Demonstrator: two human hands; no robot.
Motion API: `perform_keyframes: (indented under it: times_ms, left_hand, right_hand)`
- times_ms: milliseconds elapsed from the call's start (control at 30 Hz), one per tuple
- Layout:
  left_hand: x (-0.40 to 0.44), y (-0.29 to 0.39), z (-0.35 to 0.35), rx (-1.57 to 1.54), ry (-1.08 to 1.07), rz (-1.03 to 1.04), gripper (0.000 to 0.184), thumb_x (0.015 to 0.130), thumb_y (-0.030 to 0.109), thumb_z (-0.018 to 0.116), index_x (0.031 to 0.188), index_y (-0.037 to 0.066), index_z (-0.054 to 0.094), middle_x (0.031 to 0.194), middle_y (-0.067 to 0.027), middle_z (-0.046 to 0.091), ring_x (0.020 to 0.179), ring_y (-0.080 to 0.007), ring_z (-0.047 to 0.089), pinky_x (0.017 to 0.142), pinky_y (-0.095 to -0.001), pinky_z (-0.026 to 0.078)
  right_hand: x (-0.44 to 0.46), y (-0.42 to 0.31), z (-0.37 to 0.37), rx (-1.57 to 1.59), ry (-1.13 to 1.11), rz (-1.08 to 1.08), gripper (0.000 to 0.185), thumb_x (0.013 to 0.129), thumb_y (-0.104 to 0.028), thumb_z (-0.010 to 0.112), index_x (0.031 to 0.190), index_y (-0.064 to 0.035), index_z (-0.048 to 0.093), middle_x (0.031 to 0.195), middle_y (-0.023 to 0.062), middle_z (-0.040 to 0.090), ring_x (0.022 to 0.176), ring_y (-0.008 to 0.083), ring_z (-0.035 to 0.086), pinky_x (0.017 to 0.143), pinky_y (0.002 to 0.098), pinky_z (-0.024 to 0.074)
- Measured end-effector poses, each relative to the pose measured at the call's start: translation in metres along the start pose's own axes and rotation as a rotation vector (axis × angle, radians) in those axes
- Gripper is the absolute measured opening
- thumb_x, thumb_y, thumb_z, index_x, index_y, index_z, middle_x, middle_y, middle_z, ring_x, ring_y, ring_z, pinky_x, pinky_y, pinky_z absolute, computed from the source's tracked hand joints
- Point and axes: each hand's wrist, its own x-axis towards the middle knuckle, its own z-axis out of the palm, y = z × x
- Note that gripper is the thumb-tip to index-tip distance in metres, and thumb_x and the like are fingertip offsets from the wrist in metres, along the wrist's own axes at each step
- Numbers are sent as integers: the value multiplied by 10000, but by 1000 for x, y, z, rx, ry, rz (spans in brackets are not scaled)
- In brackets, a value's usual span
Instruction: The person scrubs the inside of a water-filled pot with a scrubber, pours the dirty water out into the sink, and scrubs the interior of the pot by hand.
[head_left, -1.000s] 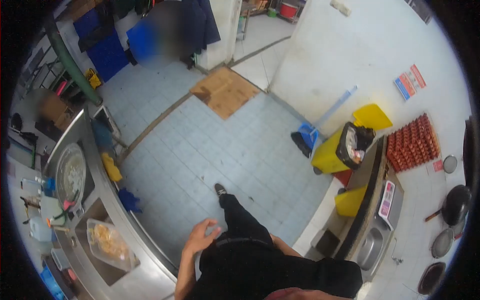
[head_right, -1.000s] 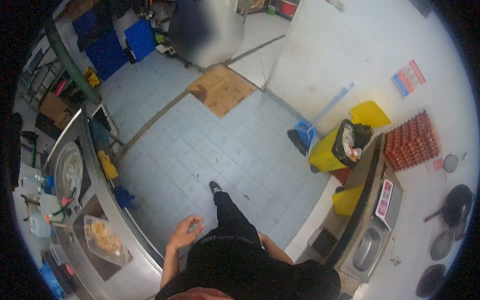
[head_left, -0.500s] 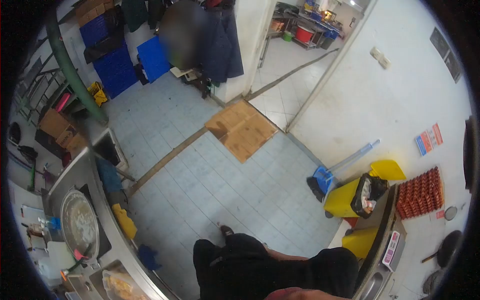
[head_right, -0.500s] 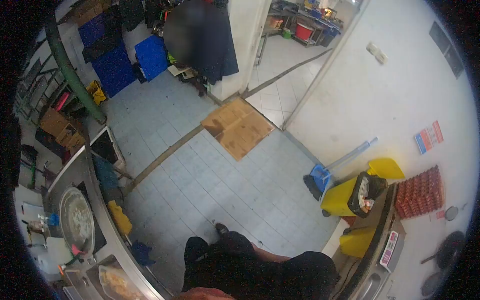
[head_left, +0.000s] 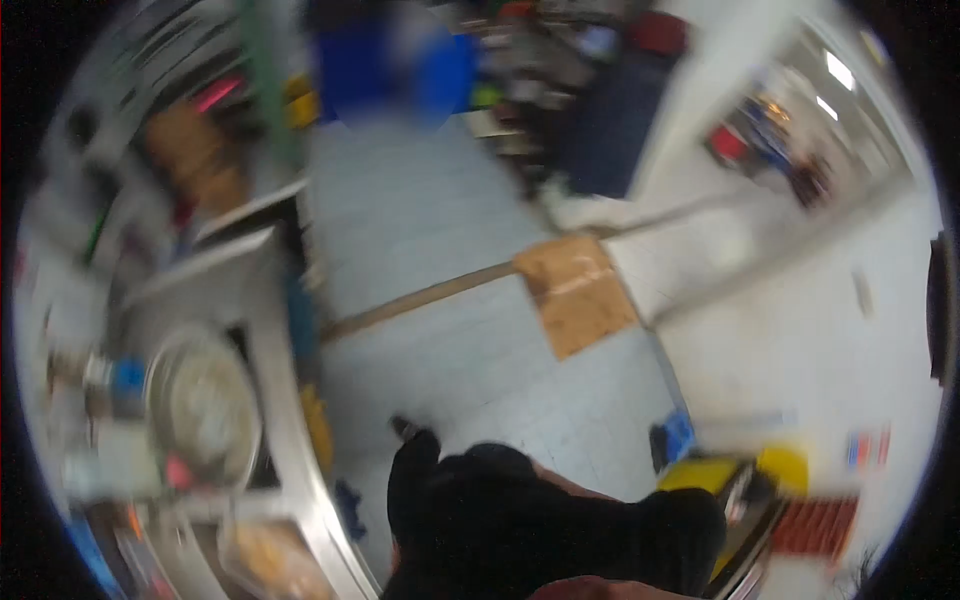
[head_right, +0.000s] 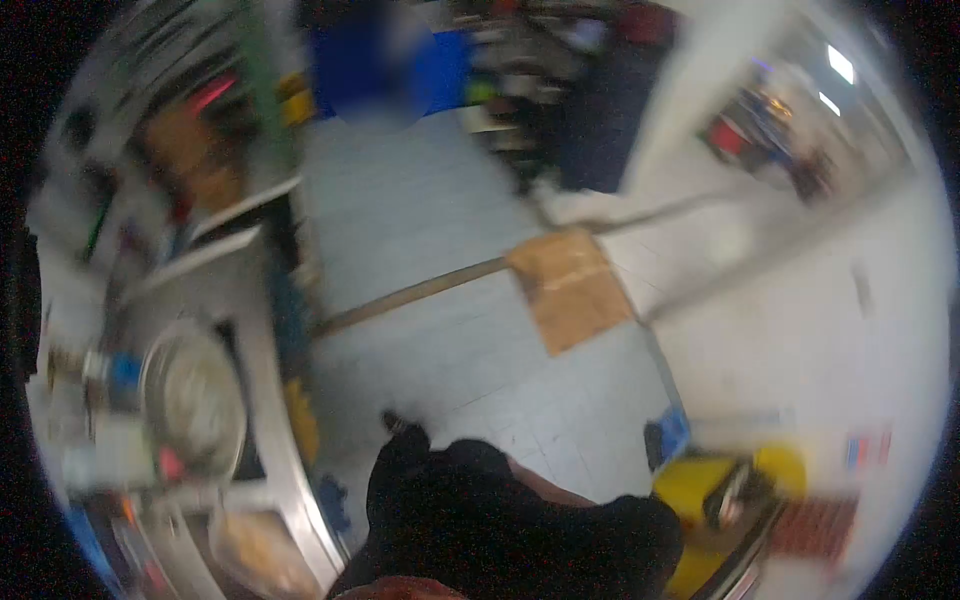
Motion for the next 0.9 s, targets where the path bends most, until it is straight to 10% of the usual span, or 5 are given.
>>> perform_keyframes:
  times_ms: [200,433,567,700,900]
  left_hand:
    - [-28,20,14,-389,171,-61,442,986,357,413,1149,6,627,1033,-134,689,866,-243,658,826,-388,521]
    - [-11,76,41,-1051,354,-192,480,1002,380,368,1163,8,625,1049,-131,688,878,-244,656,845,-391,519]
    - [18,97,41,-1331,259,-402,547,1008,423,333,1255,-1,576,1116,-169,663,966,-243,635,909,-378,487]
    - [18,151,7,-929,449,-364,537,1001,413,380,1310,1,534,1257,-177,594,1163,-283,555,985,-420,434]
    - [41,242,-38,-822,984,-12,466,997,362,456,1229,-29,559,1194,-138,634,1129,-245,582,947,-367,459]
  right_hand:
    - [40,-113,3,718,-412,113,613,909,-513,523,1170,31,633,1067,155,690,925,293,644,901,395,480]
    - [103,-352,28,157,-405,402,665,957,-554,371,1270,3,553,1238,158,611,1111,297,578,950,390,454]
    - [141,-459,64,-242,-370,-145,616,944,-490,473,1286,20,524,1222,171,595,1076,283,589,959,392,440]
    - [188,-543,137,-507,-303,-911,332,947,-228,579,1187,1,562,1102,133,624,999,223,608,869,336,475]
    - [106,-653,288,-789,-828,-1464,218,909,-177,578,1027,4,605,966,216,638,930,401,604,832,450,470]
